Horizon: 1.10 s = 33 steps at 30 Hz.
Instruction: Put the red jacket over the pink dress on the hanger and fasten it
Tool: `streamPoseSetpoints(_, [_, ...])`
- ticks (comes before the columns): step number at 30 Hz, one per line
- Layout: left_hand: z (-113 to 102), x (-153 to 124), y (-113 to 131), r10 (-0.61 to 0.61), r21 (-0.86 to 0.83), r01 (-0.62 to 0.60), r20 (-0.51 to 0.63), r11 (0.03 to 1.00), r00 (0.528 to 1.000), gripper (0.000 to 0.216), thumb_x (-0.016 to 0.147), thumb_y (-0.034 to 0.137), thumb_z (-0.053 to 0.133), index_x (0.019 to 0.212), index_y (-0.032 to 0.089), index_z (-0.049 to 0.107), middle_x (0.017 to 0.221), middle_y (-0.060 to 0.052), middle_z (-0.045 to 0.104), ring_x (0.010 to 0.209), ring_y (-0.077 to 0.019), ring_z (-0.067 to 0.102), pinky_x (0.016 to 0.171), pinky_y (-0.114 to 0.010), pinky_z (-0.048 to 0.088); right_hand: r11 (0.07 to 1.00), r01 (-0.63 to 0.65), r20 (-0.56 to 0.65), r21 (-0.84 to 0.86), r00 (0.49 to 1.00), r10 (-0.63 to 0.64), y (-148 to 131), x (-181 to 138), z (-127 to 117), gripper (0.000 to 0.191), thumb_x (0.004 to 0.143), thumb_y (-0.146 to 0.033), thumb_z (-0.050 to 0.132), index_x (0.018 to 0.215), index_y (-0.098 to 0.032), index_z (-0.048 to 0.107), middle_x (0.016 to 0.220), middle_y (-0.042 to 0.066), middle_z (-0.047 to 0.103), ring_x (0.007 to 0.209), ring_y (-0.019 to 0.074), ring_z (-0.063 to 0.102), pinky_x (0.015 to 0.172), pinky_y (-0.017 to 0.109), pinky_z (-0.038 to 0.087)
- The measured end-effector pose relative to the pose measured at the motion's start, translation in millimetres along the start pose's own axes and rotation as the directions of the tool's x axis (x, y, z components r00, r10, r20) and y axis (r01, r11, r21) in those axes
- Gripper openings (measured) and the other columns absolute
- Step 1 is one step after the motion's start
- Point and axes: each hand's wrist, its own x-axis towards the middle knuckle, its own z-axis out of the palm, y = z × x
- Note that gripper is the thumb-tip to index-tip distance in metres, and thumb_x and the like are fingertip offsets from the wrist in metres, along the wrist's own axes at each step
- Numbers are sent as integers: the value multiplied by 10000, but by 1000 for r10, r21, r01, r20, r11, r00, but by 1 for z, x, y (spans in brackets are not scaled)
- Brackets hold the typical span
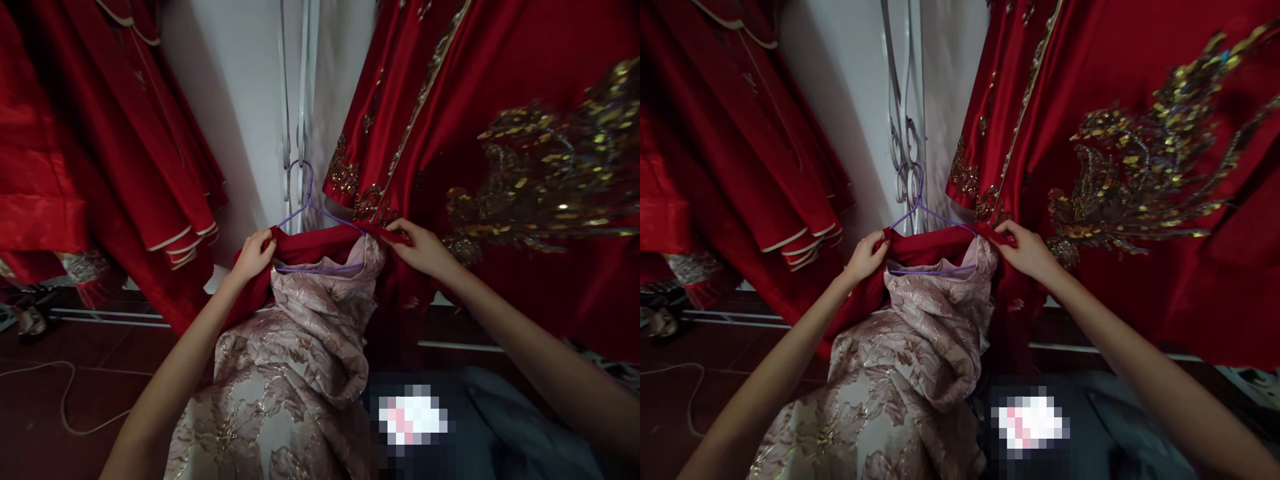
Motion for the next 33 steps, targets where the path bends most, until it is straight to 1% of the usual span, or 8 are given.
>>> streamPoseSetpoints(5, [3, -2, 12, -13, -1, 13, -2, 1000, 1000, 179, 855, 265, 382, 701, 194, 444, 730, -11, 509, 748, -157, 484, 702, -254, 348, 986, -10, -119, -167, 993, -10, -20, 6, 35, 397, 876, -519, 362, 717, -216, 563, 639, 48, 603, 621, 203, 571, 574, 270, 329])
streamPoseSetpoints(12, [-8, 1, 10, -20, 49, 20, 7, 999, 1000, 177, 859, 285, 392, 714, 202, 450, 726, -27, 495, 755, -183, 480, 722, -292, 364, 983, 98, 51, 153, 993, -107, -77, -12, 116, 354, 909, -484, 314, 732, -226, 480, 583, 1, 509, 548, 158, 505, 557, 246, 309])
streamPoseSetpoints(16, [-15, -5, 16, -34, 122, 48, -120, 991, 992, 149, 809, 300, 487, 704, 194, 476, 889, -86, 507, 927, -240, 468, 850, -371, 356, 975, 122, -12, 185, 992, -122, -72, -24, 112, 268, 874, -431, 398, 701, -226, 390, 640, 2, 476, 593, 155, 463, 610, 257, 337])
streamPoseSetpoints(19, [-13, -24, 25, -167, 129, 202, -241, 971, 956, 142, 750, 313, 564, 742, 193, 488, 918, -98, 510, 931, -257, 480, 846, -391, 362, 955, 117, -78, 272, 992, -99, -57, -26, 101, 145, 812, -329, 473, 784, -230, 370, 708, -2, 476, 633, 155, 468, 648, 262, 369])
streamPoseSetpoints(24, [6, -45, 46, -447, -123, 433, -140, 893, 883, 166, 748, 334, 557, 825, 211, 477, 726, -6, 561, 636, -162, 519, 630, -283, 385, 862, 45, -55, 505, 998, -20, -46, -20, 108, 123, 788, -258, 413, 907, -234, 400, 826, 12, 518, 774, 169, 516, 742, 280, 400])
streamPoseSetpoints(26, [16, -40, 59, -385, -218, 355, -115, 909, 916, 151, 766, 316, 531, 862, 207, 489, 765, -2, 582, 669, -147, 540, 649, -264, 395, 823, 14, -1, 568, 1000, -17, -53, -16, 118, 100, 779, -266, 396, 870, -236, 424, 820, 12, 523, 793, 174, 511, 748, 282, 409])
streamPoseSetpoints(30, [31, -32, 79, -123, -418, 162, 117, 894, 985, 105, 788, 236, 475, 880, 198, 506, 788, 14, 576, 714, -118, 538, 711, -240, 419, 726, -9, 31, 687, 999, -18, -74, -14, 136, 96, 757, -270, 379, 834, -241, 429, 804, 6, 520, 800, 174, 513, 750, 279, 427])
streamPoseSetpoints(33, [40, -44, 84, -167, -527, 196, 102, 827, 981, 142, 785, 237, 500, 922, 198, 496, 855, -1, 579, 787, -121, 551, 783, -259, 435, 639, -62, 54, 767, 998, 32, -83, -22, 139, 100, 751, -280, 398, 842, -248, 425, 801, 5, 524, 789, 172, 528, 735, 284, 442])
